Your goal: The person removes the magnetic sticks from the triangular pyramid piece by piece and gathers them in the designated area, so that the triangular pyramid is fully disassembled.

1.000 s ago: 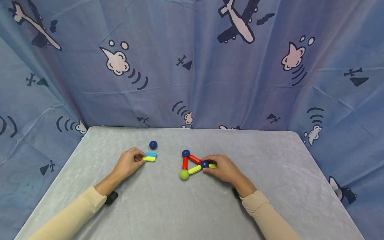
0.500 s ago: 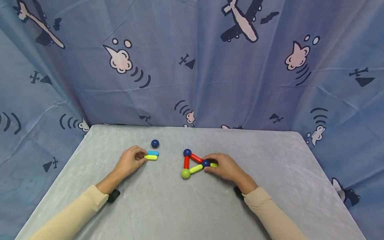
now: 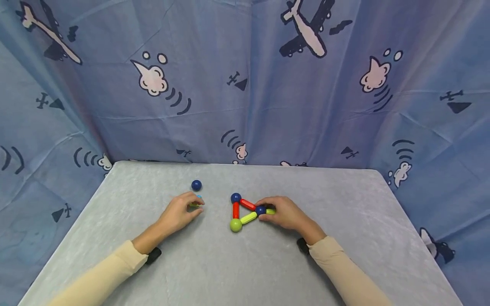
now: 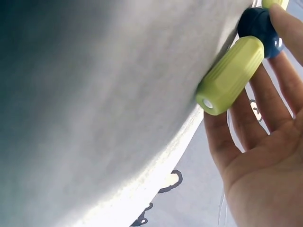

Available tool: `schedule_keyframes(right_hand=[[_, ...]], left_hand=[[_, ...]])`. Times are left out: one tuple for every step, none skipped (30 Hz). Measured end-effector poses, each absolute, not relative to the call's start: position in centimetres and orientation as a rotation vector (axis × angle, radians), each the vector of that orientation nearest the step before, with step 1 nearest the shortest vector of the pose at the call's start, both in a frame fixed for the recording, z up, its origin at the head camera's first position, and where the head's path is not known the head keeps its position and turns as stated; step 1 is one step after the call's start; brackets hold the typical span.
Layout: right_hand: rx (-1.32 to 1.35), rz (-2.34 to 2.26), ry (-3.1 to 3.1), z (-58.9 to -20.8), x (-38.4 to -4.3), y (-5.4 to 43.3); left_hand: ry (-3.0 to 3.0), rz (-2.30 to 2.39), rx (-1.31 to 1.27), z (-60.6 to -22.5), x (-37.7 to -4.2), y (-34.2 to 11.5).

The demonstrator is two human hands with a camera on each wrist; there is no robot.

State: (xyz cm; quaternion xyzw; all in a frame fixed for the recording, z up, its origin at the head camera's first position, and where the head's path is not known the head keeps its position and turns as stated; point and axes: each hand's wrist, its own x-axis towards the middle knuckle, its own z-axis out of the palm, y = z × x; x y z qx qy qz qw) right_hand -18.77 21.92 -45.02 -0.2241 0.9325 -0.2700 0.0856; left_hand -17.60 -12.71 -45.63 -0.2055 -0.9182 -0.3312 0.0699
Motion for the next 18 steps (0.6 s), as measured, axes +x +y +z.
schedule_keyframes(right_hand=[[-0.680,-0.810,2.775,-45.1,-18.7,21.9],[-0.692,-0.816,2.765,-45.1,-18.7,21.9],[-0.703,-0.825,2.750,-45.2,-18.7,21.8],[-0.711,-0.835,2.733,-45.1,-18.7,21.8],[-0.736,-0.836,2.718,-45.1,-18.7,21.7],[-0.760,-0.835,2.702,-45.1,-18.6,21.6],[-0.779,-0.834,2.686,-45.1,-18.6,21.6],[-0.785,-0.836,2.671,-45.1,-18.6,21.5],[-0.790,-0.830,2.664,-45.1,-18.5,21.4],[-0.798,-0.825,2.660,-45.1,-18.5,21.3],[-0.810,-0.821,2.658,-45.0,-18.5,21.3],[-0.820,-0.817,2.657,-45.0,-18.5,21.2],[-0.828,-0.809,2.658,-44.9,-18.5,21.2],[-0.841,-0.802,2.656,-44.9,-18.5,21.1],[-0.852,-0.793,2.656,-44.9,-18.5,21.0],[-0.866,-0.789,2.652,-44.9,-18.5,21.0],[-0.876,-0.785,2.647,-44.9,-18.5,20.9],[-0.883,-0.780,2.643,-44.9,-18.6,20.8]], left_hand=[[-2.773,-0.992,-0.637,-45.7,-17.4,-12.4],[-2.785,-0.991,-0.655,-45.7,-17.2,-12.0],[-2.799,-1.000,-0.671,-45.8,-17.1,-11.7],[-2.810,-1.007,-0.686,-45.8,-16.9,-11.4],[-2.821,-1.021,-0.694,-45.9,-16.8,-11.2],[-2.834,-1.030,-0.702,-45.9,-16.7,-10.9],[-2.845,-1.033,-0.710,-45.9,-16.6,-10.7],[-2.848,-1.035,-0.719,-45.9,-16.5,-10.5],[-2.849,-1.027,-0.723,-45.9,-16.5,-10.3],[-2.848,-1.019,-0.723,-45.8,-16.5,-10.1],[-2.846,-1.014,-0.723,-45.7,-16.6,-10.0],[-2.844,-1.002,-0.727,-45.7,-16.7,-9.8],[-2.844,-0.985,-0.736,-45.7,-16.8,-9.6],[-2.850,-0.967,-0.745,-45.6,-16.9,-9.4],[-2.860,-0.952,-0.754,-45.6,-17.0,-9.3],[-2.867,-0.942,-0.767,-45.6,-17.1,-9.2],[-2.872,-0.922,-0.786,-45.7,-17.2,-9.1],[-2.880,-0.900,-0.802,-45.7,-17.2,-9.0]])
